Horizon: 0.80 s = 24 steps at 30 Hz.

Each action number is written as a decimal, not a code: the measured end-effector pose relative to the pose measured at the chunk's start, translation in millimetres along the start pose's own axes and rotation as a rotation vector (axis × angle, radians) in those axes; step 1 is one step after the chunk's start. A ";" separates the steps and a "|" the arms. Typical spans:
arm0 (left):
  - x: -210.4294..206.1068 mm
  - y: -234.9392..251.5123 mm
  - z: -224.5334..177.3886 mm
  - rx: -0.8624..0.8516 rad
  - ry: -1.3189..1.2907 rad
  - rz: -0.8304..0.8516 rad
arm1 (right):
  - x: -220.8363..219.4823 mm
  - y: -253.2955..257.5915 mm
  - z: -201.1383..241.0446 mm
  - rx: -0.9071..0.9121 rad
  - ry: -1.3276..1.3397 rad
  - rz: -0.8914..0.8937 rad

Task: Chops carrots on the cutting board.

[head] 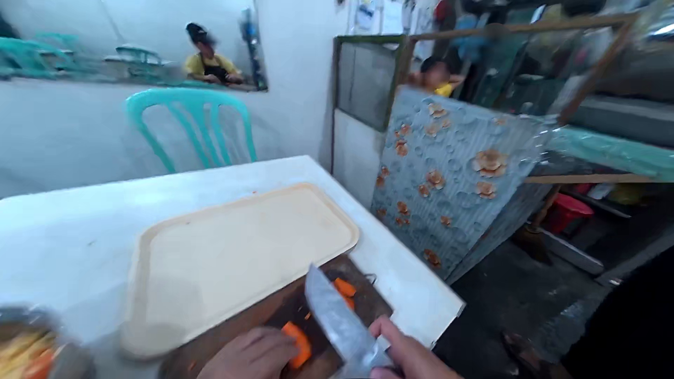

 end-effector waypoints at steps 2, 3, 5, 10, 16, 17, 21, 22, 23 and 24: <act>0.9 -6.5 1.3 -0.010 0.063 -0.103 | -8.1 3.2 -1.2 -0.036 -0.164 0.063; 0.9 -8.6 2.4 -0.023 0.099 -0.167 | -11.7 5.2 -2.1 -0.058 -0.221 0.093; -0.9 -11.6 3.9 -0.048 0.147 -0.257 | -17.9 8.2 -1.9 -0.111 -0.309 0.146; -3.2 -11.8 -0.1 -0.061 0.203 -0.282 | -25.8 12.7 16.8 -0.251 -0.629 0.241; -6.2 -11.4 -6.9 -0.048 0.243 -0.293 | -26.8 12.4 30.4 -0.186 -0.778 0.257; -6.9 -11.2 -7.7 -0.047 0.241 -0.297 | -27.8 12.4 32.0 -0.184 -0.796 0.267; -7.6 -10.7 -8.9 -0.036 0.242 -0.302 | -32.2 12.6 34.5 -0.177 -0.875 0.289; -7.2 -10.3 -9.6 -0.036 0.246 -0.305 | -32.8 12.5 35.3 -0.176 -0.892 0.288; -7.1 -10.0 -9.8 -0.034 0.249 -0.304 | -33.4 12.4 36.7 -0.163 -0.912 0.281; -7.1 -10.0 -9.8 -0.031 0.252 -0.304 | -34.1 12.2 38.5 -0.150 -0.929 0.276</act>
Point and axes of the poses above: each hand's wrist, its own y-axis towards the middle knuckle, its own x-axis out of the back of the hand, z = x × y, the point moved 9 cm from there along y, towards the middle knuckle
